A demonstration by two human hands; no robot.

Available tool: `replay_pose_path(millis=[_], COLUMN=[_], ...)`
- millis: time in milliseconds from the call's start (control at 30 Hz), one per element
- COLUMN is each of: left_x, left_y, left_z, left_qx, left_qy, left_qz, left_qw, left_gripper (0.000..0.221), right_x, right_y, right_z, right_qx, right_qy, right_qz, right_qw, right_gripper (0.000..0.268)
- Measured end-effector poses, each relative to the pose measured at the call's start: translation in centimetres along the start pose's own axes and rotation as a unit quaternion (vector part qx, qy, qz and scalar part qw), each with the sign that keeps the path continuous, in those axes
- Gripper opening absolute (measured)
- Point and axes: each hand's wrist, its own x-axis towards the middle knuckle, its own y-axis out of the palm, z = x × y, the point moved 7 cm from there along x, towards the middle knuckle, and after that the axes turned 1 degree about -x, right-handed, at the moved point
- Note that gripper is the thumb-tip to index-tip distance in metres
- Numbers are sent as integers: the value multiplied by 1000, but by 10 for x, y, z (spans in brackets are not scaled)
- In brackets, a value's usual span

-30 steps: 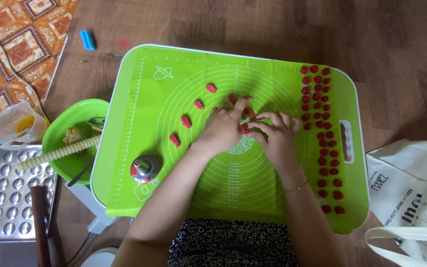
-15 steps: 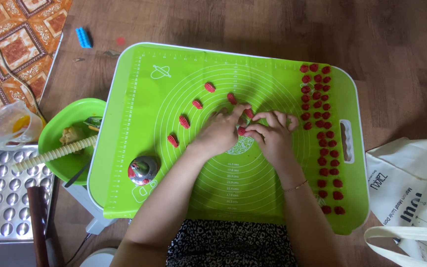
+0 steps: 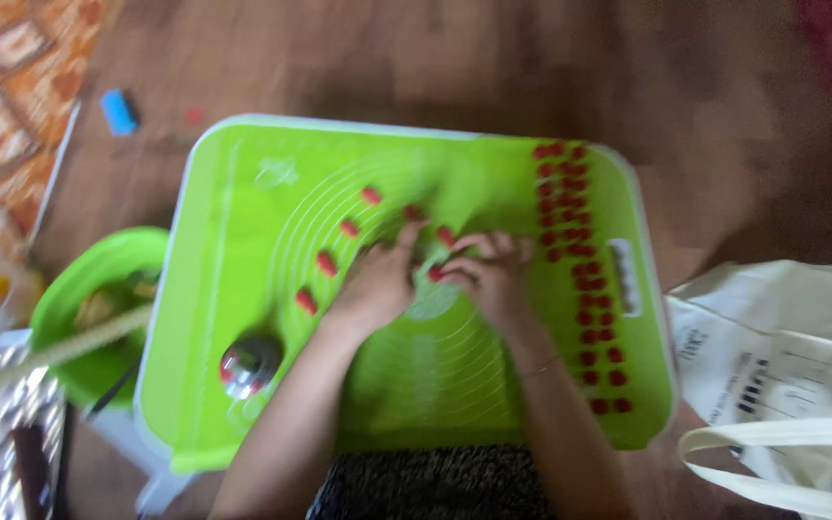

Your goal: Shaping small pieces of red dough and arranging them on a silicone mat.

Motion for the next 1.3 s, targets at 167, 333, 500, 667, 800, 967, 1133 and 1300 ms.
replay_pose_path(millis=[167,333,500,667,800,967,1133,1300], left_x=[7,5,6,17,7,11,6,10], left_y=[2,6,3,0,-7,-4,-9,-8], left_z=[0,5,6,21,7,19,13,15], left_qx=[-20,-12,-17,-25,-15,-44,-40,-36], left_qy=[-55,-65,-73,-69,-69,-16,-9,-10], left_qz=[-3,4,-27,-73,-62,-109,-121,-131], left_qw=[998,998,997,995,996,993,992,991], left_gripper=[69,73,75,68,73,64,60,59], right_x=[-5,-5,-4,-5,-10,-16,-13,-12], right_y=[17,18,13,11,18,19,6,11], right_z=[-10,-6,7,16,12,10,24,22], right_qx=[10,15,37,14,-14,-25,-46,-61], right_qy=[-7,-8,-31,-30,-61,-73,-93,-76], right_qz=[-5,21,30,71,50,14,2,31], right_qw=[1000,1000,998,997,997,997,995,995], right_gripper=[19,17,30,33,33,36,32,25])
